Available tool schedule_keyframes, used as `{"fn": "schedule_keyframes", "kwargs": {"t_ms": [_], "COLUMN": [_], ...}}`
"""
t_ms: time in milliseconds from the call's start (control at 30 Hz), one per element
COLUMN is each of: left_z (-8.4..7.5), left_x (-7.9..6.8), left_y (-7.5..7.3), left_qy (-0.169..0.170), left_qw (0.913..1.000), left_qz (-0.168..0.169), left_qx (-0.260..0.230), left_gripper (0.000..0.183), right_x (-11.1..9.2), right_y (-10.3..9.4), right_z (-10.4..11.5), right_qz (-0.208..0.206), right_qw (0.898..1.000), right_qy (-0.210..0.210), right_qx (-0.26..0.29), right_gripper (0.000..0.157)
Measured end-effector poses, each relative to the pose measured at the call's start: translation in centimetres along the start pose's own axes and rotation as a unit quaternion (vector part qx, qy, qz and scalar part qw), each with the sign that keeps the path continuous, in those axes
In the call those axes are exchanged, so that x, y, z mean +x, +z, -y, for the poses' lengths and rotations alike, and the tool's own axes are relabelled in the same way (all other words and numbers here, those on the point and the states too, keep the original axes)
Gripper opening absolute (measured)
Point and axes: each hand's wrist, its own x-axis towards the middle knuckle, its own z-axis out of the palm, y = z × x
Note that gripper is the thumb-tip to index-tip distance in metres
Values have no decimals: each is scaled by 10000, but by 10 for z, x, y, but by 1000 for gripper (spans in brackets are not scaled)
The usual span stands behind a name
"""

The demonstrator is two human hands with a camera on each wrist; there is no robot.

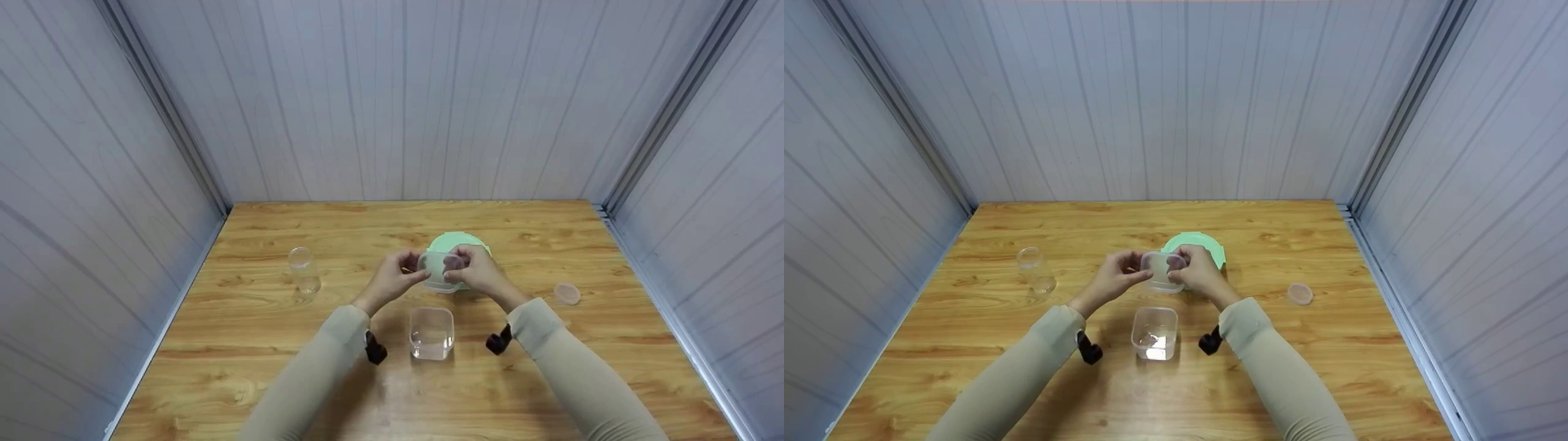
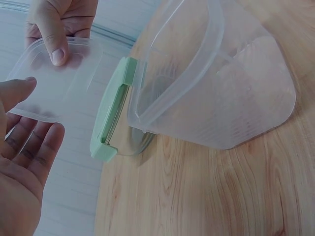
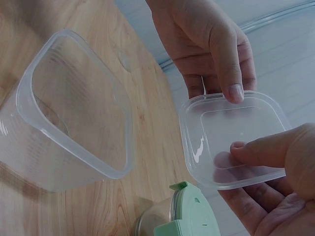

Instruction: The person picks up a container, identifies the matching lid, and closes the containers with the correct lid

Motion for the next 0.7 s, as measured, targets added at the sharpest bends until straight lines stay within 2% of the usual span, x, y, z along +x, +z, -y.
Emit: {"fn": "schedule_keyframes", "kwargs": {"t_ms": [233,500,700], "left_z": [3,2,4], "left_x": [0,-4,-7], "left_y": [1,1,2], "left_qy": [-187,97,293], "left_qw": [9998,9999,9990], "left_qz": [74,8,-71], "left_qx": [13,91,333], "left_gripper": [15,4,6], "right_x": [0,-1,-3], "right_y": [2,3,0], "right_z": [1,-3,-4], "right_qz": [-5,-15,373], "right_qw": [9999,9994,9979], "right_qy": [-159,-338,-515], "right_qx": [9,89,136], "right_gripper": [20,19,28]}}
